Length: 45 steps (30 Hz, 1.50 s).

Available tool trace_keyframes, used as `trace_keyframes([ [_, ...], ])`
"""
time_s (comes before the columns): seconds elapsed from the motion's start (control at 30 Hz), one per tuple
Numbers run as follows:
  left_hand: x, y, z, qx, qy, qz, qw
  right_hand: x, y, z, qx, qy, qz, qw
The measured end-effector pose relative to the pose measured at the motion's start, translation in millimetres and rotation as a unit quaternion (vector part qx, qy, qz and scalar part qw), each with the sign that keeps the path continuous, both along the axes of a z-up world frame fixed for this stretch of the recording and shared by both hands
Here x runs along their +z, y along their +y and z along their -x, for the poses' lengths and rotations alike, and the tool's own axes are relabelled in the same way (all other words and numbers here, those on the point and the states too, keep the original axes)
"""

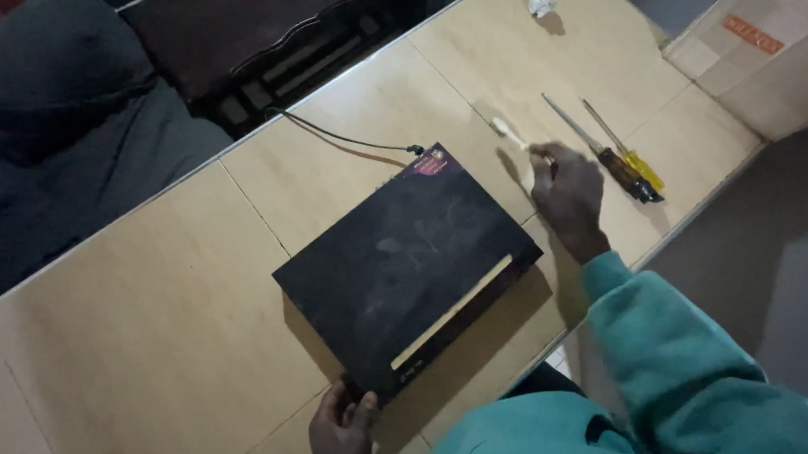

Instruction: Cleaning the exterior of an electronic device with a brush and then removing screws from the bottom panel using a screwdriver.

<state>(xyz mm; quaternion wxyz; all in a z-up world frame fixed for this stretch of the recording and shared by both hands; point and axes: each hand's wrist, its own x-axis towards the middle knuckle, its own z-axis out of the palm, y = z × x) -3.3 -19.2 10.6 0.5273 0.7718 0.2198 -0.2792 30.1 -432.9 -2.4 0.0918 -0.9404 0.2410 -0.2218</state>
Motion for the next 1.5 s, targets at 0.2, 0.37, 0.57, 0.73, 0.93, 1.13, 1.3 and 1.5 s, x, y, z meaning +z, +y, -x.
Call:
trace_keyframes([
  [0.2,-50,10,0,-0.015,0.045,-0.068,0.997,-33,137,10,0.252,0.056,-0.327,0.909],
  [0.37,-104,25,18,0.026,-0.037,0.012,0.999,41,194,3,0.462,0.058,-0.289,0.837],
  [0.57,-46,0,13,0.05,-0.066,0.089,0.993,51,25,-22,0.036,0.032,-0.153,0.987],
  [0.73,-28,1,8,0.044,-0.021,0.038,0.998,-19,116,17,0.296,0.109,-0.059,0.947],
  [0.93,-44,4,16,0.027,-0.028,0.047,0.998,31,175,-9,0.378,0.065,-0.087,0.919],
  [1.13,-28,3,8,0.015,-0.101,0.08,0.992,43,183,-50,0.39,0.075,-0.235,0.887],
  [1.3,-30,3,6,-0.015,-0.118,0.075,0.99,46,176,-57,0.463,0.169,-0.252,0.833],
  [1.5,-32,12,7,0.017,-0.073,0.104,0.992,-22,153,44,0.464,0.043,-0.367,0.805],
])
